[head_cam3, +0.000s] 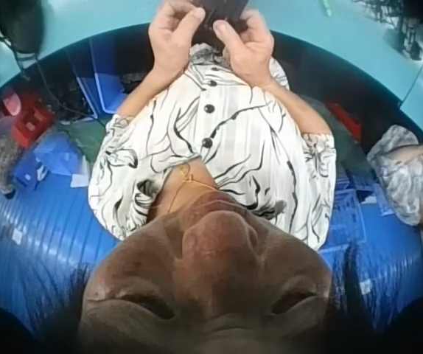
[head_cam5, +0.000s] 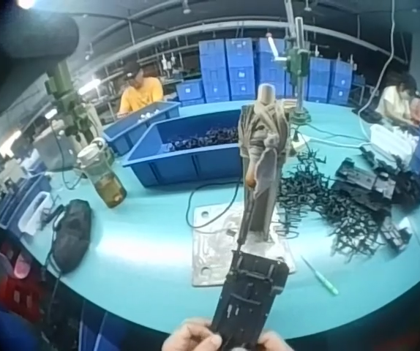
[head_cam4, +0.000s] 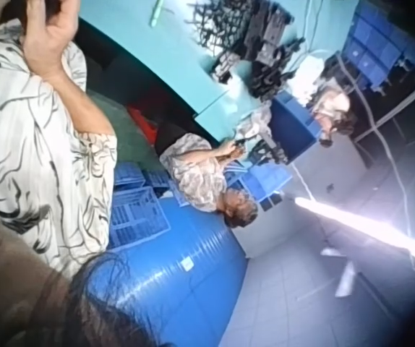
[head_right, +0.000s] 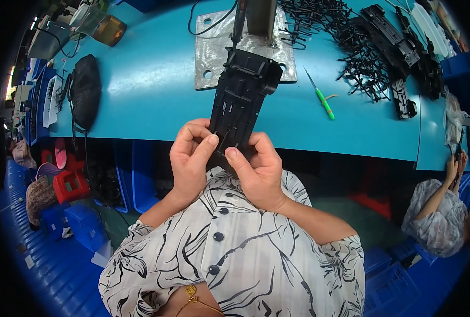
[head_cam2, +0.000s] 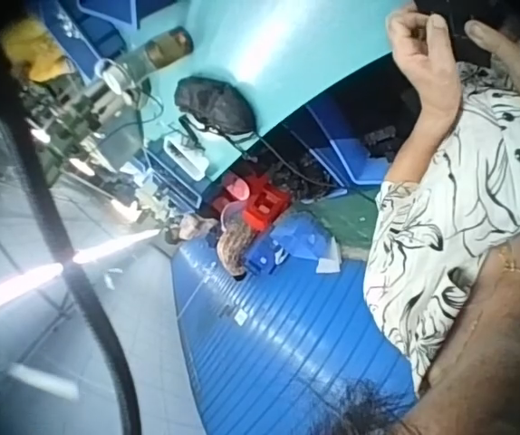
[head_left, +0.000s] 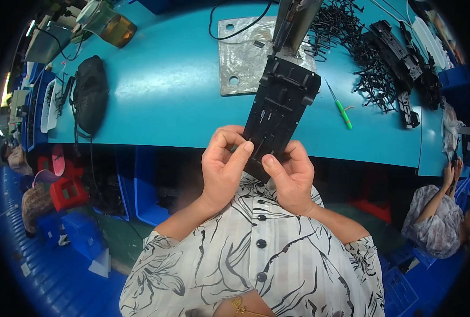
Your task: Manually assembling plastic toy vehicle chassis and components on a factory production line.
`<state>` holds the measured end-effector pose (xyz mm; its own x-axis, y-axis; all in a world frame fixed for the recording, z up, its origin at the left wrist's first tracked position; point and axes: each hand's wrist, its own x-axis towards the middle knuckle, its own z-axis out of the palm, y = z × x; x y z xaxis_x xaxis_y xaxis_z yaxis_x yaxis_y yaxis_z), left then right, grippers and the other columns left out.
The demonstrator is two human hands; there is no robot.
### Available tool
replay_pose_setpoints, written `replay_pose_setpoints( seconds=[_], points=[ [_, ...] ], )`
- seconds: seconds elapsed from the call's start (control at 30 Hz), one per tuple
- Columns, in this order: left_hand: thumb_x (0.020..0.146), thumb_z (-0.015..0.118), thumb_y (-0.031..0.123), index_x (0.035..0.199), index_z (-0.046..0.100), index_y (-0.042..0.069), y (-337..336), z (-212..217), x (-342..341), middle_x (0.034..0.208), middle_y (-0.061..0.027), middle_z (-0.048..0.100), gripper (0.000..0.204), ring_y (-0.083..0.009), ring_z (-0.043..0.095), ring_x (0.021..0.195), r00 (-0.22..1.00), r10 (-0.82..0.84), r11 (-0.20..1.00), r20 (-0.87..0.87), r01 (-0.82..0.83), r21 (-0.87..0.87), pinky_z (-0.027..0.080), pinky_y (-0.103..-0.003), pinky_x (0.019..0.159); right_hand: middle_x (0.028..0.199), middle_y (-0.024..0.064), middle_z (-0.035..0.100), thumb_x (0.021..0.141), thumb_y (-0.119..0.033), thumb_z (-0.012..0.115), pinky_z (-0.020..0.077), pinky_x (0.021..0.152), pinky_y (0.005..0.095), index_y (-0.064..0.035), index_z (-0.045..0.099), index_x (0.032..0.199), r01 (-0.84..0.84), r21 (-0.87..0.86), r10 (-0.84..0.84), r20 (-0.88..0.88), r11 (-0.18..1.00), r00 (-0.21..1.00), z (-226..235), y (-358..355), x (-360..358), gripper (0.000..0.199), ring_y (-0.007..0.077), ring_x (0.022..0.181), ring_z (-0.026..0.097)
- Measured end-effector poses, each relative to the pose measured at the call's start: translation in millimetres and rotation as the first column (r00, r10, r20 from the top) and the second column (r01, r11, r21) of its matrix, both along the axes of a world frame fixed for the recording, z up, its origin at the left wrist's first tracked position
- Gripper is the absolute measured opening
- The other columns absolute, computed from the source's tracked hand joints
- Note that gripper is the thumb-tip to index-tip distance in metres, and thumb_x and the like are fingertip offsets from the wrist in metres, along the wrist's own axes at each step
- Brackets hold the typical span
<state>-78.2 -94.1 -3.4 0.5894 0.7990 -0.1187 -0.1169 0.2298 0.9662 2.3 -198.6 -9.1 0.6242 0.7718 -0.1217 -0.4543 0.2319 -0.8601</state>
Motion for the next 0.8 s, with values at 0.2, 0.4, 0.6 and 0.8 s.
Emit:
replay_pose_setpoints(
  seconds=[0.2, 0.4, 0.6, 0.8],
  points=[
    [0.078, 0.064, -0.005, 0.086, 0.058, 0.000, 4.9, 1.3, 1.4, 0.102, -0.0150, 0.055, 0.011, -0.0202, 0.056, 0.086, 0.981, 0.096, 0.564, -0.171, 0.088, 0.821, 0.046, -0.027, 0.073, 0.101, 0.0062, 0.059, 0.089, 0.000, 0.057, 0.0449, 0.078, 0.0231, 0.0004, 0.050, 0.103, 0.049, -0.004, -0.049, -0.043, 0.999, 0.998, -3.1, -0.7, 2.4, 0.016, 0.0074, 0.087, 0.053],
    [0.074, 0.067, -0.001, 0.100, 0.059, -0.003, 8.1, -4.9, 2.7, 0.103, -0.0213, 0.057, 0.027, -0.0303, 0.058, 0.089, 0.974, -0.114, 0.553, -0.195, 0.226, 0.802, 0.048, -0.033, 0.076, 0.102, 0.0057, 0.058, 0.090, -0.002, 0.056, 0.0450, 0.077, 0.0211, 0.0003, 0.049, 0.103, 0.058, -0.053, -0.058, -0.008, 0.997, 0.998, -0.7, -3.5, 7.2, 0.014, 0.0067, 0.087, 0.053],
    [0.065, 0.077, 0.010, 0.113, 0.055, -0.004, 12.0, 11.5, 5.6, 0.113, -0.0239, 0.055, 0.055, -0.0347, 0.057, 0.099, 0.917, -0.296, 0.549, -0.268, 0.393, 0.738, 0.047, -0.036, 0.084, 0.088, 0.0042, 0.060, 0.096, -0.016, 0.048, 0.0471, 0.075, 0.0219, 0.0027, 0.053, 0.101, -0.072, -0.281, 0.134, 0.209, 0.957, 0.969, 9.6, -20.4, 28.1, 0.020, 0.0069, 0.081, 0.056],
    [0.089, 0.059, 0.013, 0.109, 0.056, -0.003, 18.3, 12.1, 4.8, 0.096, -0.0020, 0.061, 0.026, -0.0070, 0.055, 0.086, 0.903, -0.417, 0.905, -0.098, 0.404, -0.131, 0.046, -0.022, 0.075, 0.091, 0.0093, 0.062, 0.096, -0.018, 0.048, 0.0527, 0.073, 0.0276, 0.0036, 0.055, 0.103, -0.073, -0.202, 0.064, -0.051, 0.977, 0.997, 18.8, -9.9, 35.5, 0.024, 0.0111, 0.076, 0.058]
  ],
)
